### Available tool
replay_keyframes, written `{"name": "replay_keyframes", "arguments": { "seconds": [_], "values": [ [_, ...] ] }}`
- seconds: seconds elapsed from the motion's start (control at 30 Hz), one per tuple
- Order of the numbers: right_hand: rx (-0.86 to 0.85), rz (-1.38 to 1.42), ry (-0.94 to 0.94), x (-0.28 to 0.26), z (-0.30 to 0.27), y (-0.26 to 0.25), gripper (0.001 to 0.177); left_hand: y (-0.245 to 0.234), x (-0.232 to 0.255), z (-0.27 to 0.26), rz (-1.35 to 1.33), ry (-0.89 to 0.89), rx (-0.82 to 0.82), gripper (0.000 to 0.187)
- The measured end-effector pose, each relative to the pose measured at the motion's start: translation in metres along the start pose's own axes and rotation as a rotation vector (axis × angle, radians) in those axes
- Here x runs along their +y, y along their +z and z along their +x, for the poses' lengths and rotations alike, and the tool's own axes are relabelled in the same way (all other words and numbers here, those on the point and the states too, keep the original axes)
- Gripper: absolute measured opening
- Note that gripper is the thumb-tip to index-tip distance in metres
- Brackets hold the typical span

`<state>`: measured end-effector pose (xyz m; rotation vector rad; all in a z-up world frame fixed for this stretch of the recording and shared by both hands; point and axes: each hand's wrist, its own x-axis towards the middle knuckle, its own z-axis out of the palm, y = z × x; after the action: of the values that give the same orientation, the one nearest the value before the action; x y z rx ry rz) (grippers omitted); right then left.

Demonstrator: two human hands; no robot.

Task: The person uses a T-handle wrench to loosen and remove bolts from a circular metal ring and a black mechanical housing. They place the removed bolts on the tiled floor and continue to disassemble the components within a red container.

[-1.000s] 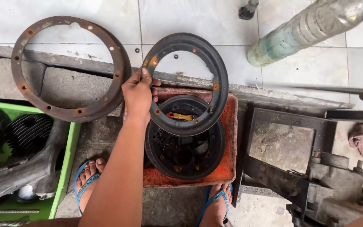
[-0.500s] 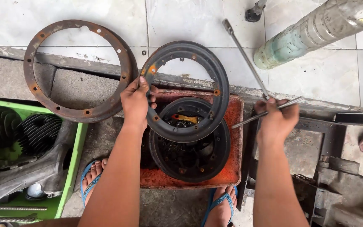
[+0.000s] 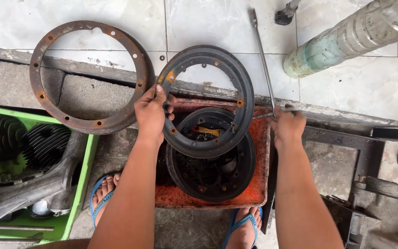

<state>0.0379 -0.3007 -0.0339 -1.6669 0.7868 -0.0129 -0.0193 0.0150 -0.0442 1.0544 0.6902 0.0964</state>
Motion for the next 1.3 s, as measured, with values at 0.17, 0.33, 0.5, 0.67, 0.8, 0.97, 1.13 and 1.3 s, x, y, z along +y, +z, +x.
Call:
{"name": "replay_keyframes", "arguments": {
  "seconds": [0.17,0.33,0.5,0.67,0.8,0.97,1.13,1.3],
  "values": [
    [-0.002,-0.108,-0.018,0.007,0.053,0.008,0.064,0.005,0.001,0.002,-0.022,-0.015,0.032,0.046],
    [-0.031,0.080,-0.029,-0.011,0.030,0.021,0.060,0.000,0.011,-0.008,-0.019,-0.039,0.007,0.048],
    [-0.109,-0.334,-0.179,-0.043,-0.002,0.033,0.053,0.000,0.005,-0.002,-0.012,-0.040,-0.007,0.049],
    [-0.148,-0.562,-0.279,-0.031,0.001,0.030,0.054,0.002,0.000,-0.001,0.004,-0.053,0.000,0.048],
    [-0.151,-0.767,-0.457,-0.037,-0.018,0.027,0.050,0.000,-0.006,0.002,-0.033,-0.044,0.007,0.047],
    [-0.291,-1.107,-0.359,-0.075,-0.089,0.038,0.028,0.002,-0.007,0.006,-0.025,-0.063,0.025,0.047],
    [-0.407,-1.478,-0.254,-0.052,-0.087,0.041,0.036,0.004,-0.014,0.006,-0.043,-0.061,0.021,0.047],
    [-0.374,-1.372,-0.359,-0.033,-0.076,0.033,0.026,0.003,-0.014,0.001,-0.079,-0.080,-0.011,0.050]
  ]
}}
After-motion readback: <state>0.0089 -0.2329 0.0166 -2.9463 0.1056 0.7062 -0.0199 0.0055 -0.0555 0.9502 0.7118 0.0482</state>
